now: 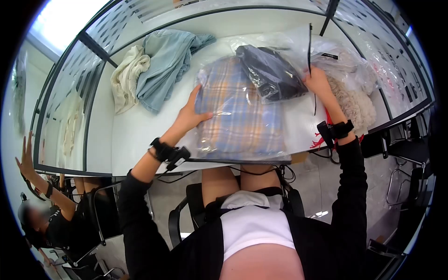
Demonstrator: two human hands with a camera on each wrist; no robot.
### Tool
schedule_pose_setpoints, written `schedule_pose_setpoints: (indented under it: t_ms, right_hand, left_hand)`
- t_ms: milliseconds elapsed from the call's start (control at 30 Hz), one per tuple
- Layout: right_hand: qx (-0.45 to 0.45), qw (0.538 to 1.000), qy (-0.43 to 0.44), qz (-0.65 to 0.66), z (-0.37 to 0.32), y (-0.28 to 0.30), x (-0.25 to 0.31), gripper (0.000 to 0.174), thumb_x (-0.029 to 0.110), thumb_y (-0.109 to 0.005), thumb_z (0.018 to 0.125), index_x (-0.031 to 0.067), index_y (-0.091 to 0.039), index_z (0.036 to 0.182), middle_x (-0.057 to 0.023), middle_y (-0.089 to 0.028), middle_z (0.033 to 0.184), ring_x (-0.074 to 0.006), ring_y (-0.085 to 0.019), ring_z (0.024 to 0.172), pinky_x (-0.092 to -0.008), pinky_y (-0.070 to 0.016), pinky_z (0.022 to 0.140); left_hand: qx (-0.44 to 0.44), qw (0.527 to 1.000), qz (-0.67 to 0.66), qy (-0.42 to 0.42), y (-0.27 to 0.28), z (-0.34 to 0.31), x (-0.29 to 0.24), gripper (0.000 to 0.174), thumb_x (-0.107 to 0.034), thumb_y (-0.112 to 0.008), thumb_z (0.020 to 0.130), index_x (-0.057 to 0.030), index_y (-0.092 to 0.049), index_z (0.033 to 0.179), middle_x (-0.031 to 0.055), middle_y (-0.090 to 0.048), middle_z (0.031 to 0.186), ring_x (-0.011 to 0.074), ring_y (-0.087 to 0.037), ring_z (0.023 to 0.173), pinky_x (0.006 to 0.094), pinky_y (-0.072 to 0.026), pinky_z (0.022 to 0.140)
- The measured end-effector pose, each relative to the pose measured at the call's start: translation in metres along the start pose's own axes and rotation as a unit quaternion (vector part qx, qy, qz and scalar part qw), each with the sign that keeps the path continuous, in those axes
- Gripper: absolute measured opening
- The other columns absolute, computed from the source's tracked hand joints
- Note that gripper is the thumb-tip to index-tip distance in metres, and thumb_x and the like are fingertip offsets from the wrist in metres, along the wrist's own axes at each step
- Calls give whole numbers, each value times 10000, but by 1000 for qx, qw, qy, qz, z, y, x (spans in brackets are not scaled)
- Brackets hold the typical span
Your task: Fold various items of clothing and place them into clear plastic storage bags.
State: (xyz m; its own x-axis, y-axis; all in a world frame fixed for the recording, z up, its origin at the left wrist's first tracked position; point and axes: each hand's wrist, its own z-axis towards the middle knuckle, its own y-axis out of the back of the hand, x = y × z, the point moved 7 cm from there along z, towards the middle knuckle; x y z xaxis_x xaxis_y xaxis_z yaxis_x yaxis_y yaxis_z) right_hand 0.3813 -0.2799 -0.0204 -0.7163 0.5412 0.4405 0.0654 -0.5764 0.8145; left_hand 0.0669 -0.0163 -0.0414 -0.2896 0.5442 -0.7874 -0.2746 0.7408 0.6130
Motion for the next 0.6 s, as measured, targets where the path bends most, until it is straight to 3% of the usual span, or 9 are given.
schedule_pose_setpoints:
  t_ms: [67,167,267,333,367,400,467,533,600]
  right_hand:
    - [28,997,-54,55,-4,14,6,179,93,-528,781,-40,-589,886,-262,-618,824,-433,-601,819,-478,-478,747]
    - [68,995,-55,-51,-2,23,9,307,257,-605,792,-48,-602,826,-259,-615,795,-422,-599,813,-475,-475,723]
    - [64,986,-27,-151,-6,40,30,429,365,-631,790,-62,-597,818,-255,-612,816,-419,-589,814,-482,-467,720]
    - [39,985,-19,-167,-10,49,37,423,362,-626,798,-58,-594,832,-243,-610,829,-416,-588,825,-483,-466,720]
    - [22,983,-11,-183,-14,52,40,422,364,-628,800,-52,-587,858,-233,-609,828,-413,-587,834,-481,-467,725]
    - [5,980,-3,-199,-20,55,42,424,366,-630,802,-47,-580,883,-223,-609,827,-410,-586,842,-478,-469,729]
    - [-11,977,-19,-213,-29,58,44,415,349,-637,804,-32,-560,951,-202,-604,859,-399,-582,871,-473,-471,742]
    - [-6,975,-60,-214,-35,65,42,412,311,-650,805,-11,-536,1035,-181,-594,925,-382,-574,912,-467,-472,760]
    - [-74,983,-15,-169,-41,82,62,471,256,-680,775,27,-498,1144,-174,-543,1073,-370,-534,1016,-444,-462,827]
  left_hand:
    - [38,982,131,134,22,-29,3,753,-223,-722,762,-100,-324,1389,274,-395,1307,415,-453,1160,413,-394,971]
    - [-91,919,384,0,46,-52,-9,604,-279,-677,802,-138,-434,1337,255,-393,1296,340,-427,1203,383,-375,985]
    - [-75,977,171,-106,35,-43,-44,566,-307,-675,807,-39,-485,1268,265,-404,1293,445,-372,1215,475,-324,1023]
    - [37,952,186,-240,-11,-24,-41,620,-397,-615,842,0,-444,1286,296,-370,1305,460,-300,1261,515,-244,1054]
    - [41,942,298,-147,-28,-23,-35,673,-480,-535,870,11,-409,1312,291,-308,1371,452,-208,1316,538,-168,1077]
    - [127,937,309,-97,-37,-17,-31,773,-593,-413,884,-14,-312,1385,302,-157,1456,457,-76,1367,575,-85,1080]
    - [173,905,382,-65,-57,-11,-22,830,-649,-350,877,-57,-211,1441,293,-31,1488,442,57,1384,645,-34,1045]
    - [186,906,377,-57,-59,-11,-18,852,-681,-306,868,-82,-163,1458,288,0,1492,436,89,1383,674,-18,1021]
    - [194,903,381,-48,-60,-9,-16,864,-699,-282,863,-96,-140,1466,286,12,1494,437,102,1382,689,-9,1009]
